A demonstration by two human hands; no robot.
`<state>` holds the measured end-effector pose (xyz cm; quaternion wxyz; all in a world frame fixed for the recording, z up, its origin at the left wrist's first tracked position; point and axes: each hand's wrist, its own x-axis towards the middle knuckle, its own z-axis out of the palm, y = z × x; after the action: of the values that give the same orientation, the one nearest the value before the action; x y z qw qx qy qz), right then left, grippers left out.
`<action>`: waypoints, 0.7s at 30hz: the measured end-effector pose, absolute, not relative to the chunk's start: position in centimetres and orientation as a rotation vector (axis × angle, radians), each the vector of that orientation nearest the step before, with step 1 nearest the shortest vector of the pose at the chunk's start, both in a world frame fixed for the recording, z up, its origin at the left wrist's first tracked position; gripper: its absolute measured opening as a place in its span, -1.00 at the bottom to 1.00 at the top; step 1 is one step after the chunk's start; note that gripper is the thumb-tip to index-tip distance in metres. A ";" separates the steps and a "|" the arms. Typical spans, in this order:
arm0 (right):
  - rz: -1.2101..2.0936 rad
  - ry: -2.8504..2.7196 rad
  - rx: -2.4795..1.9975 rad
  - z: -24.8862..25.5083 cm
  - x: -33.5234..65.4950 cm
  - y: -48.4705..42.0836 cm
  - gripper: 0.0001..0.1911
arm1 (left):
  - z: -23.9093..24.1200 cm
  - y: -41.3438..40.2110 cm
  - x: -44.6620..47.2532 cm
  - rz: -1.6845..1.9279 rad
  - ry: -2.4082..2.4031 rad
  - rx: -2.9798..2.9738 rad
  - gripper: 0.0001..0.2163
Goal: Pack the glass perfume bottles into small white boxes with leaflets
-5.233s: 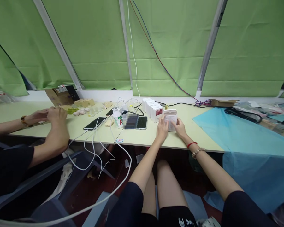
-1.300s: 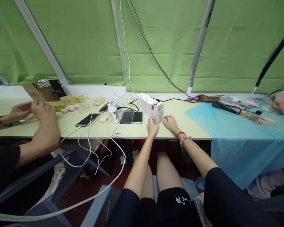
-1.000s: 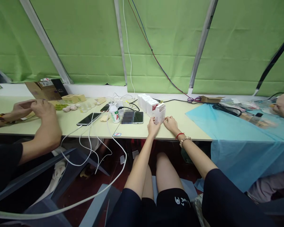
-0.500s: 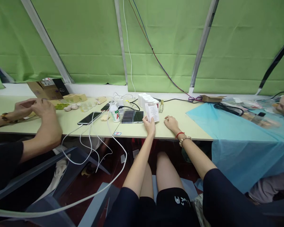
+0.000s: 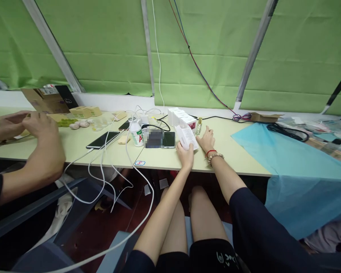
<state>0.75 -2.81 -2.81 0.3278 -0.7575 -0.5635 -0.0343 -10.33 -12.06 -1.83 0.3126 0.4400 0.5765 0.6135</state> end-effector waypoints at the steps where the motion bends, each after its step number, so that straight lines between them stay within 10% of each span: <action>1: -0.125 -1.475 -1.947 -2.7 0.4 -2.3 -0.17 | -1.8 -12.2 -10.5 1.620 1.496 1.132 -0.69; 21: 0.140 -1.246 -1.923 -2.5 1.8 0.6 -0.56 | -2.2 -13.2 -10.9 1.812 1.285 1.284 -0.63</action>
<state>1.79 0.61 -2.49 0.4107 -0.7638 -0.4948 0.0556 -10.85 -13.24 -2.18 0.2841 0.4800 0.4801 0.6770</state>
